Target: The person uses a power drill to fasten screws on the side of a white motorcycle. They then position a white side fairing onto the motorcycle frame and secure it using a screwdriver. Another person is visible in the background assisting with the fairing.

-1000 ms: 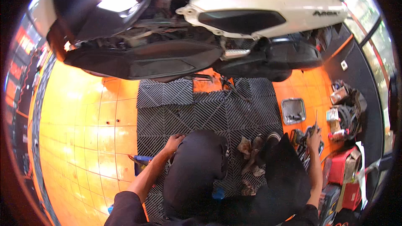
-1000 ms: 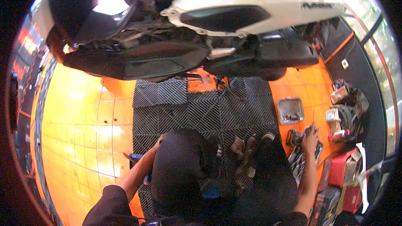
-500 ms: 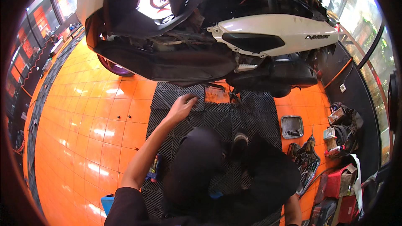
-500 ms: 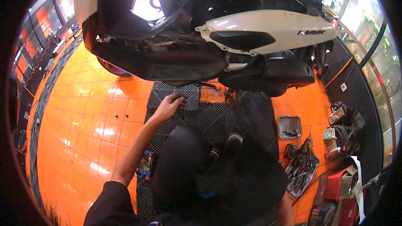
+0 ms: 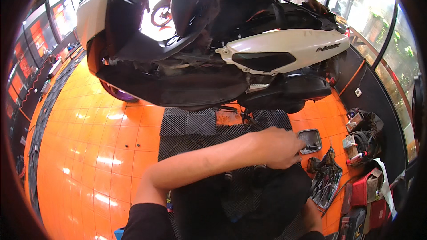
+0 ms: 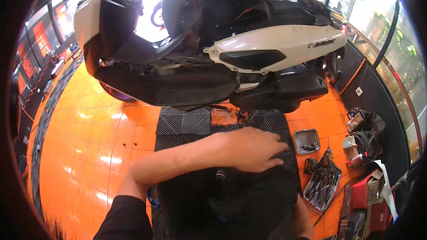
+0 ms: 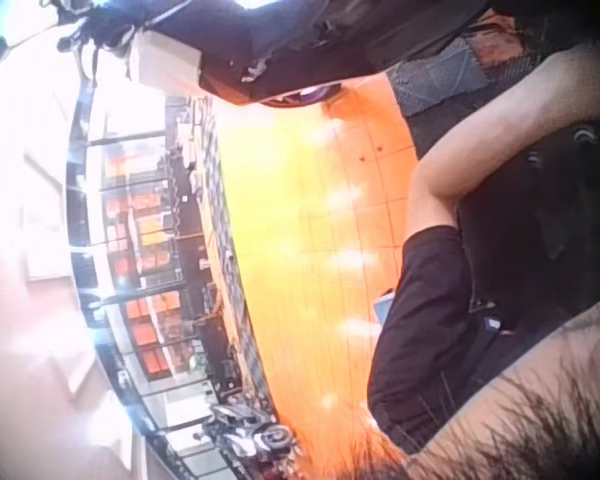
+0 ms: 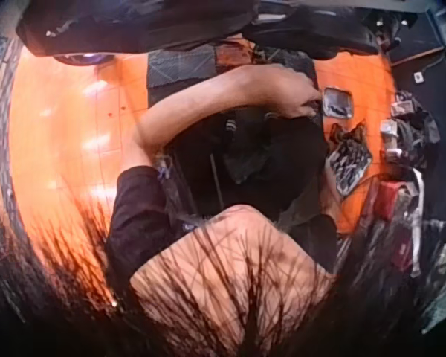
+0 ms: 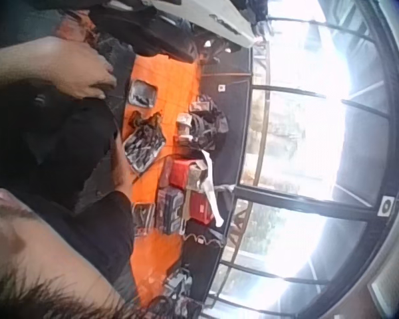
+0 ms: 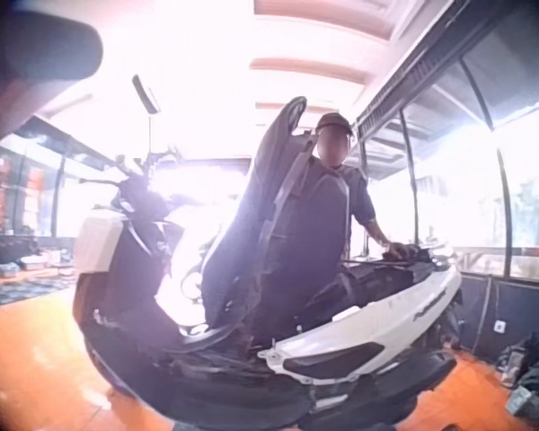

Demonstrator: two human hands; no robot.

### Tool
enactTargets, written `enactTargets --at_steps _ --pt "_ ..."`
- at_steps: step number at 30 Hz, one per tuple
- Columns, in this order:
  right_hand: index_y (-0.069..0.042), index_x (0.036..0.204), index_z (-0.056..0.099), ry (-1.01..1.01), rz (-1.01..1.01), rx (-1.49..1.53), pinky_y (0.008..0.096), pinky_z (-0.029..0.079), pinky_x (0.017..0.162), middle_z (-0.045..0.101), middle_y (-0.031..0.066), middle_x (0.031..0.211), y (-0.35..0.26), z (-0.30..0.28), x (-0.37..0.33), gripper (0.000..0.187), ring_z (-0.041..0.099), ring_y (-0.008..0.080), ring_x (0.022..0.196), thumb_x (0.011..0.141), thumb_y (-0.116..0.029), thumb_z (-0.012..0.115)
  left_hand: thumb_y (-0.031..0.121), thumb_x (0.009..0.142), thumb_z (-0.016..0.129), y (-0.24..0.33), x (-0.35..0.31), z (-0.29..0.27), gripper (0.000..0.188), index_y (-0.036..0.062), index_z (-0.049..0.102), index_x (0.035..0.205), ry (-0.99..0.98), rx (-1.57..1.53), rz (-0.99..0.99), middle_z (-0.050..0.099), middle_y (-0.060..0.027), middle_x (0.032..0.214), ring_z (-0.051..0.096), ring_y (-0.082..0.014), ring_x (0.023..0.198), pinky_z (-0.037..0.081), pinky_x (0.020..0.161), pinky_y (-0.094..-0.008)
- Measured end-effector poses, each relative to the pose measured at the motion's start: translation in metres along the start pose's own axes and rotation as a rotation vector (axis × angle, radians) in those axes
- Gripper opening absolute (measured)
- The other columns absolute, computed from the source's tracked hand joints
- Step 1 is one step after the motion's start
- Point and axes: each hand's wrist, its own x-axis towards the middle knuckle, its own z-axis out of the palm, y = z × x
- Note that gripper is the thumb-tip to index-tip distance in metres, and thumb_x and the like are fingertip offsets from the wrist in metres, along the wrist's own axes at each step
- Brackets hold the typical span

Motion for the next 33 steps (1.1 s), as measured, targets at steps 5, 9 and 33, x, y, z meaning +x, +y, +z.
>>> enactTargets --at_steps 5,9,33 --pt "0.002 0.123 0.067 0.352 -0.382 -0.035 0.0516 0.052 0.094 0.071 0.0285 0.109 -0.094 -0.14 0.016 0.05 0.066 0.0437 0.108 0.09 -0.035 0.071 0.041 0.101 0.055 -0.044 0.024 0.024 0.052 0.0041 0.059 0.137 -0.141 -0.017 -0.146 0.064 -0.023 0.13 0.059 -0.0396 0.124 0.048 0.104 -0.0503" --pt "0.003 0.124 0.063 0.503 -0.626 -0.205 0.0483 0.054 0.09 0.069 0.0256 0.111 -0.215 -0.235 0.007 0.05 0.066 0.0426 0.105 0.089 -0.031 0.074 0.042 0.102 0.054 -0.088 0.05 0.031 0.051 0.0032 0.061 0.134 -0.169 0.086 -0.349 0.067 -0.0226 0.127 0.062 -0.0399 0.121 0.05 0.101 -0.0524" --pt "-0.009 0.13 0.064 -0.168 -0.577 -0.784 0.0511 0.058 0.086 0.069 0.0144 0.122 -0.302 -0.112 0.055 0.048 0.068 0.0347 0.111 0.086 -0.028 0.069 0.04 0.099 0.056 -0.24 0.022 0.154 0.054 0.0002 0.058 0.137 -0.417 0.101 -0.417 0.067 -0.0254 0.126 0.063 -0.0411 0.119 0.05 0.102 -0.05"
